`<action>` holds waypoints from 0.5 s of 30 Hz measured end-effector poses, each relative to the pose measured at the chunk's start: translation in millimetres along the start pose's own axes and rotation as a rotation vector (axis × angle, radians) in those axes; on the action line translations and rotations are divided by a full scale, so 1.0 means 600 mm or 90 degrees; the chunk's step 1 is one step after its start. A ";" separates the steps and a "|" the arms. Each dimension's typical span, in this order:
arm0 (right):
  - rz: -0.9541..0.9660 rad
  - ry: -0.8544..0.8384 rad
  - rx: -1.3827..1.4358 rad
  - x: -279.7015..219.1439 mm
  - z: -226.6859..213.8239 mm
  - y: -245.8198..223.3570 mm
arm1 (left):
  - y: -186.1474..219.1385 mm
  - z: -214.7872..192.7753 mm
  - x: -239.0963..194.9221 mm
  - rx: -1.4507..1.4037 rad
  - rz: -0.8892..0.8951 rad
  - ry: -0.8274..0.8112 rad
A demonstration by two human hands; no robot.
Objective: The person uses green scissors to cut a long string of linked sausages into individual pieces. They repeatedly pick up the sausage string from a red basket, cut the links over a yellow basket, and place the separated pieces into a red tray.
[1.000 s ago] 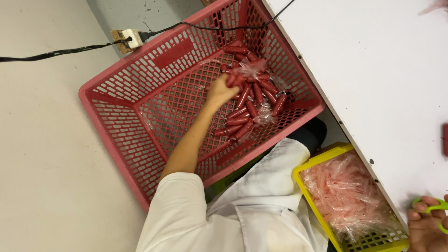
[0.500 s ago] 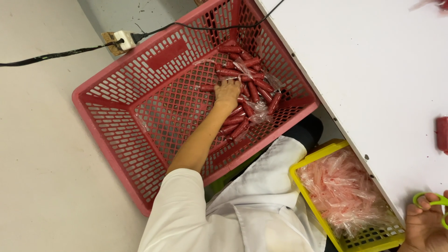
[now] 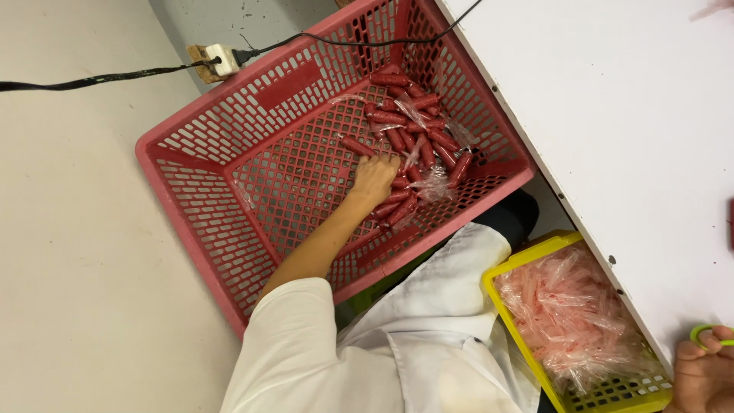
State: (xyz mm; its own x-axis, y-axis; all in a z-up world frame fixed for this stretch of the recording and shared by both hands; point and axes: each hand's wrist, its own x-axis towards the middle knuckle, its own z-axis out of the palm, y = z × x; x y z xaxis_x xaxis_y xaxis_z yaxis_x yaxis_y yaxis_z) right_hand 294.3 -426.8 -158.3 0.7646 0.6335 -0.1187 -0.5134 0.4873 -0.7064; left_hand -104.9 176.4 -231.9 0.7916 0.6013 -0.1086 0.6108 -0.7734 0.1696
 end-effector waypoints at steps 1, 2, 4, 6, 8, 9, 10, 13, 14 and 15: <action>-0.002 0.000 0.002 0.003 0.010 0.002 | 0.007 -0.029 -0.004 0.002 0.001 0.002; -0.009 0.031 -0.023 0.001 0.020 0.002 | 0.017 -0.056 -0.011 -0.078 -0.069 -0.095; -0.017 0.063 -0.047 -0.001 0.032 0.004 | 0.027 -0.120 -0.022 -0.156 -0.140 -0.191; -0.012 0.063 -0.053 -0.002 0.036 0.003 | 0.032 -0.191 -0.027 -0.329 -0.270 -0.376; -0.014 0.082 -0.066 -0.006 0.059 0.004 | 0.019 -0.216 -0.021 -0.335 -0.273 -0.409; -0.015 0.101 -0.078 -0.008 0.070 0.004 | 0.012 -0.227 -0.019 -0.340 -0.277 -0.442; -0.015 0.101 -0.078 -0.009 0.085 0.005 | 0.007 -0.222 -0.015 -0.339 -0.277 -0.442; -0.008 0.130 -0.104 -0.008 0.121 0.009 | -0.025 -0.178 -0.002 -0.081 -0.205 -0.337; -0.006 0.143 -0.105 -0.006 0.127 0.010 | -0.045 -0.144 0.009 0.010 -0.144 -0.228; -0.004 0.156 -0.106 -0.003 0.133 0.010 | -0.064 -0.109 0.020 0.100 -0.083 -0.119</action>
State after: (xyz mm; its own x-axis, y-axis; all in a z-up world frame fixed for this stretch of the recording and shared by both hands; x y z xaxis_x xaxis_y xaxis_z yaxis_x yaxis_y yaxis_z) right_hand 258.5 -377.2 -106.7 0.8492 0.4566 -0.2653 -0.4533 0.3722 -0.8099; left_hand -120.0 226.7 -175.4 0.6870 0.6614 -0.3009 0.6912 -0.7226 -0.0102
